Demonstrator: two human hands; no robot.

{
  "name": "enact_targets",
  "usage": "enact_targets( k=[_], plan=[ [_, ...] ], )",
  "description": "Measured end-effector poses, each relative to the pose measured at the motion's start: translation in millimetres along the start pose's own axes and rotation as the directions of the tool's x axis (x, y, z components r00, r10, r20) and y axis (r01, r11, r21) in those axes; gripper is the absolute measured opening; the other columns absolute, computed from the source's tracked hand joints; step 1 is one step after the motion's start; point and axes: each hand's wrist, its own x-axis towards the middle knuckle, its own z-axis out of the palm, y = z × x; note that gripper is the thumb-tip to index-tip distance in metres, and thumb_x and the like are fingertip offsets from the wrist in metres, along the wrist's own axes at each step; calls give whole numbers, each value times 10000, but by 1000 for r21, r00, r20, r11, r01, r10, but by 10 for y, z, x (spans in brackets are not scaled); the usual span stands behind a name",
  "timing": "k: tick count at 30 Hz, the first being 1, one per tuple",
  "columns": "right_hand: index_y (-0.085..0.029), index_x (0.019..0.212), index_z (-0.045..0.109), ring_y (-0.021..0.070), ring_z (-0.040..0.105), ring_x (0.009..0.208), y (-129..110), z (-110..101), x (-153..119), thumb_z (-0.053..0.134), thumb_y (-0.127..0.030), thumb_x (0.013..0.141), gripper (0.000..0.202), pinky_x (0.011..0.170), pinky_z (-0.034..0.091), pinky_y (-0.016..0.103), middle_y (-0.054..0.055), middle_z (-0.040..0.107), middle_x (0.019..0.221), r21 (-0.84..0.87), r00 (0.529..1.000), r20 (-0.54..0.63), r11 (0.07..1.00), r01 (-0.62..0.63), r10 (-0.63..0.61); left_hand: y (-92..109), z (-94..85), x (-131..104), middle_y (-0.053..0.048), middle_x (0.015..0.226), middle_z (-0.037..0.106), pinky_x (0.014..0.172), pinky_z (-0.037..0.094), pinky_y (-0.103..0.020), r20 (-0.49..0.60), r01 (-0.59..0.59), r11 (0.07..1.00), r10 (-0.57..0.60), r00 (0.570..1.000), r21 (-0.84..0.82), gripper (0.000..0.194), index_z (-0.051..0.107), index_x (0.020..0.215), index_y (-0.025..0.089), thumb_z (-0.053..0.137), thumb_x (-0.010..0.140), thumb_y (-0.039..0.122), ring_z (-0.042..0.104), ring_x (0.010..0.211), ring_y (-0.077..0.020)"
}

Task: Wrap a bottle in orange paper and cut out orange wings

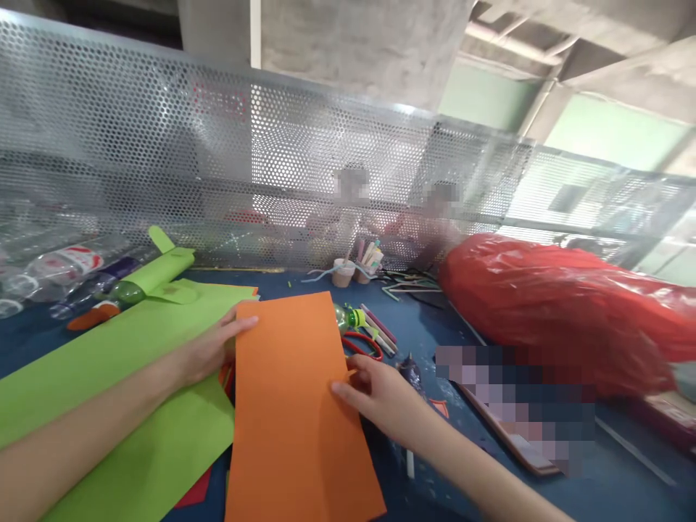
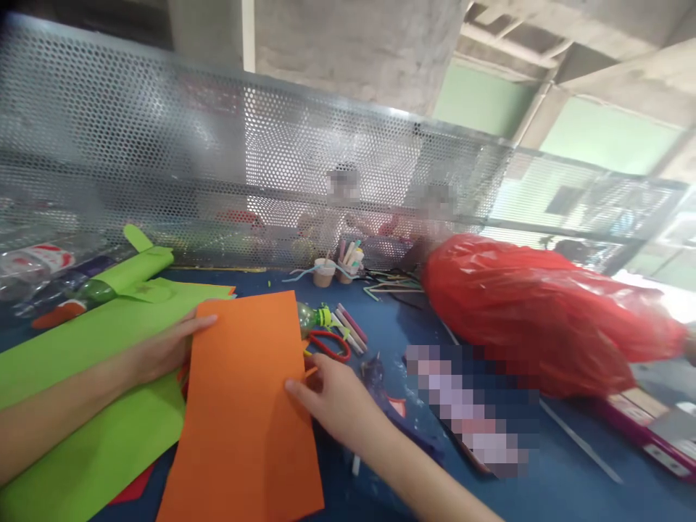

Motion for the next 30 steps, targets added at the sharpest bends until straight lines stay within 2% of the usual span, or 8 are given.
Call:
enact_targets(
  k=[2, 5, 7, 10, 12, 16, 24, 30],
  plan=[
    [-205, 760, 567, 216, 650, 654, -64, -64, -27, 617, -338, 802, 148, 603, 472, 315, 22, 670, 698, -250, 989, -122, 967, 53, -85, 4, 5, 1, -62, 1189, 687, 825, 548, -381, -14, 10, 1000, -10, 1000, -19, 447, 528, 1183, 284, 684, 798, 448, 646, 1090, -295],
    [-217, 847, 554, 201, 654, 744, -229, -142, -35, 590, -277, 851, 70, 675, 506, 327, 26, 680, 824, -396, 933, -224, 901, 177, -282, 16, 40, -8, -31, 1184, 684, 813, 546, -353, -28, 13, 999, -14, 999, -35, 470, 520, 1193, 321, 711, 777, 426, 635, 1107, -282],
    [-208, 978, 579, 232, 631, 975, -339, -152, 8, 629, -203, 831, 156, 836, 510, 380, 77, 669, 1047, -510, 859, -177, 791, 337, -480, 36, 88, -25, -23, 1166, 684, 818, 536, -347, -19, 1, 999, -2, 1000, -52, 510, 498, 1218, 333, 725, 767, 407, 636, 1095, -275],
    [-205, 1226, 542, 272, 479, 1260, -437, -107, 132, 672, -194, 818, 428, 1059, 385, 481, 106, 564, 1344, -644, 737, 15, 557, 524, -676, 88, 177, -70, 2, 1051, 691, 805, 515, -333, 9, -35, 996, 36, 999, -87, 525, 452, 1233, 346, 720, 783, 374, 666, 984, -236],
    [-200, 1300, 505, 259, 461, 1292, -458, -68, 219, 671, -227, 834, 495, 1119, 318, 496, 95, 535, 1397, -686, 707, 101, 466, 559, -700, 130, 230, -106, 10, 1013, 672, 770, 503, -316, 32, -67, 994, 70, 997, -90, 452, 465, 1201, 337, 695, 813, 354, 662, 923, -211],
    [-203, 1335, 475, 231, 490, 1283, -459, -35, 307, 655, -241, 858, 512, 1154, 268, 507, 85, 547, 1396, -728, 696, 137, 405, 554, -705, 191, 290, -158, 7, 1047, 614, 751, 484, -290, 32, -161, 985, 163, 986, -59, 300, 540, 1079, 299, 688, 820, 334, 618, 922, -193],
    [-137, 1296, 496, 263, 521, 1255, -457, -117, 266, 704, -204, 812, 531, 1102, 377, 485, 140, 577, 1354, -774, 654, 82, 365, 517, -752, 225, 429, -221, 22, 1012, 533, 756, 478, -282, 153, -321, 945, 310, 938, 58, 570, 436, 1105, 316, 822, 687, 283, 566, 884, -169],
    [-156, 1307, 459, 251, 537, 1237, -431, -187, 257, 683, -203, 834, 526, 1085, 389, 502, 140, 590, 1333, -762, 612, 117, 324, 560, -782, 235, 541, -278, 25, 976, 507, 714, 463, -259, 155, -386, 908, 364, 919, 160, 577, 388, 1114, 307, 800, 711, 306, 548, 832, -151]
  ],
)
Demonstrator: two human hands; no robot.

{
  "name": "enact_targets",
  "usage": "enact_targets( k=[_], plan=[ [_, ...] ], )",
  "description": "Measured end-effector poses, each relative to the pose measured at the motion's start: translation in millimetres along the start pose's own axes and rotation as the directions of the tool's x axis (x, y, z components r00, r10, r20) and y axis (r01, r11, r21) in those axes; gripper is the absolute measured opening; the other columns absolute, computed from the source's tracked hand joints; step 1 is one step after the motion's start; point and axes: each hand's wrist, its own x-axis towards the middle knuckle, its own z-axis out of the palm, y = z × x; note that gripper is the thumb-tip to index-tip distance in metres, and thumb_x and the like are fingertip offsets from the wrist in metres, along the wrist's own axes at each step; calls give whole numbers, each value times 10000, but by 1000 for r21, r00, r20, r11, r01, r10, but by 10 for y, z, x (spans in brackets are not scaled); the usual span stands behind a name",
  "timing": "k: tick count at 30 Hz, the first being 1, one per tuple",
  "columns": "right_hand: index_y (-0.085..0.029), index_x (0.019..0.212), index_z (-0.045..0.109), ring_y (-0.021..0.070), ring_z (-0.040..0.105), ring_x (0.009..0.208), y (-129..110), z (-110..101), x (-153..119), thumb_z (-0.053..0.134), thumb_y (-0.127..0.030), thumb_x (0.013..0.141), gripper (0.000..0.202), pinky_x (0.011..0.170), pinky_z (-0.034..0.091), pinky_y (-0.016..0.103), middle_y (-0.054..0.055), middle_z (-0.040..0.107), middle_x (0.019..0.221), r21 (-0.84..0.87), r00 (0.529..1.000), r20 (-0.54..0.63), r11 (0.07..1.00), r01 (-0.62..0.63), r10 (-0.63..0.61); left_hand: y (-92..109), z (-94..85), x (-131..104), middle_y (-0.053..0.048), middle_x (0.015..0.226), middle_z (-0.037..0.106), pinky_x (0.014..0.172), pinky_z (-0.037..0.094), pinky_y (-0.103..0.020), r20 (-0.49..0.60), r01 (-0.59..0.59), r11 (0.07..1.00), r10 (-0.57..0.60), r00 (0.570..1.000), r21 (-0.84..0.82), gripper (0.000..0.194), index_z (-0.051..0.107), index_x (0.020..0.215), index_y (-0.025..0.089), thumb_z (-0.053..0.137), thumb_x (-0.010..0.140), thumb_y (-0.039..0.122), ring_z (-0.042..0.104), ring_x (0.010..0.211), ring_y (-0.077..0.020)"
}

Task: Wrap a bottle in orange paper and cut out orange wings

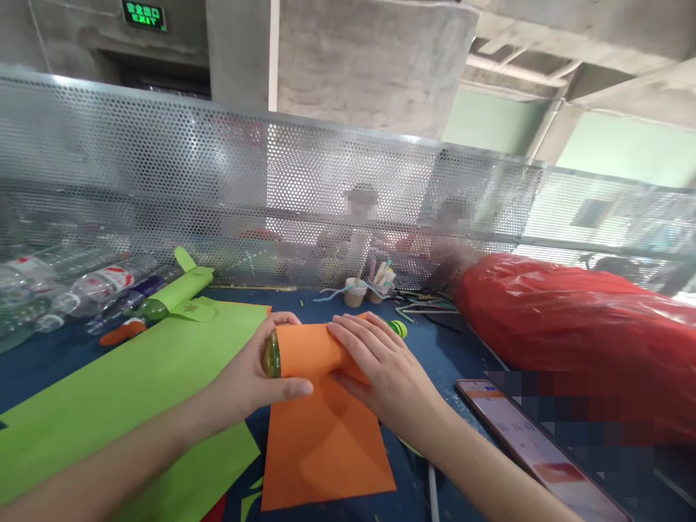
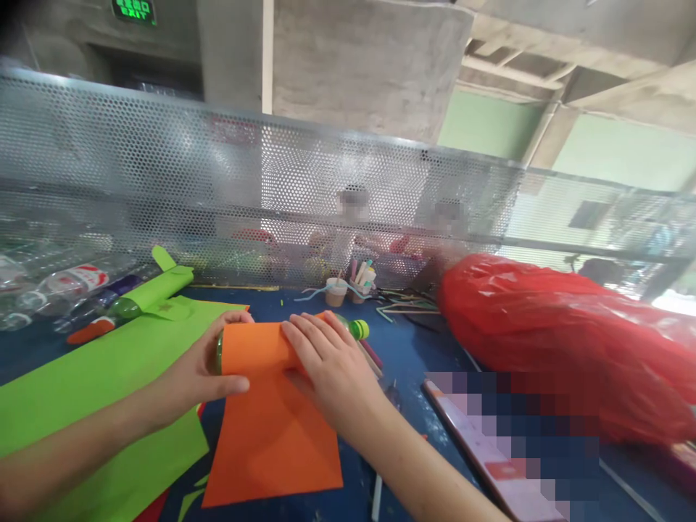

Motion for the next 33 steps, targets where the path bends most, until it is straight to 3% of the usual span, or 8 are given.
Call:
enact_targets(
  k=[6, 9, 16, 25, 29, 33],
  plan=[
    [-177, 1355, 412, 239, 496, 1281, -8, -61, -17, 638, -245, 877, 533, 1119, 328, 521, 128, 560, 1373, -1, 1000, -7, 1000, 18, -18, 95, 46, -56, 0, 1083, 471, 766, 463, -268, -63, -28, 995, 34, 997, 100, 414, 434, 1113, 319, 705, 800, 309, 523, 918, -175],
    [-183, 1383, 389, 232, 469, 1305, -17, -109, -6, 630, -254, 882, 560, 1147, 275, 517, 113, 535, 1401, -11, 1000, 0, 1000, 20, -20, 155, 52, -84, -12, 1170, 441, 807, 471, -292, -73, -43, 994, 50, 996, 100, 434, 433, 1144, 343, 695, 800, 308, 504, 1005, -209],
    [-192, 1374, 400, 211, 494, 1281, -51, -210, 17, 651, -247, 862, 573, 1100, 376, 436, 96, 540, 1399, -33, 1000, 17, 999, 9, -8, 188, 59, -123, -30, 1197, 478, 780, 482, -303, -68, -55, 985, 67, 995, 166, 466, 434, 1169, 339, 700, 787, 303, 520, 1042, -245],
    [-195, 1364, 401, 227, 510, 1258, -30, -240, 29, 656, -251, 855, 573, 1080, 376, 461, 100, 560, 1376, -38, 1000, 12, 999, 21, -20, 236, 82, -122, -42, 1168, 485, 794, 469, -326, -73, -96, 962, 118, 990, 254, 443, 454, 1141, 311, 701, 773, 310, 502, 1068, -262],
    [-200, 1347, 424, 251, 560, 1175, -39, -259, 22, 676, -269, 829, 581, 998, 441, 459, 102, 596, 1322, -3, 999, 43, 1000, -1, 1, 230, 98, -159, -36, 1156, 475, 778, 470, -315, -41, -114, 945, 132, 990, 307, 428, 449, 1142, 326, 687, 786, 314, 521, 993, -238],
    [-198, 1343, 422, 250, 576, 1133, -41, -288, -2, 683, -276, 822, 588, 1010, 424, 458, 101, 616, 1278, 32, 997, 77, 999, 8, -11, 278, 130, -211, -26, 1151, 467, 750, 465, -312, -43, -117, 936, 140, 989, 333, 428, 459, 1131, 330, 694, 774, 324, 538, 894, -205]
  ],
)
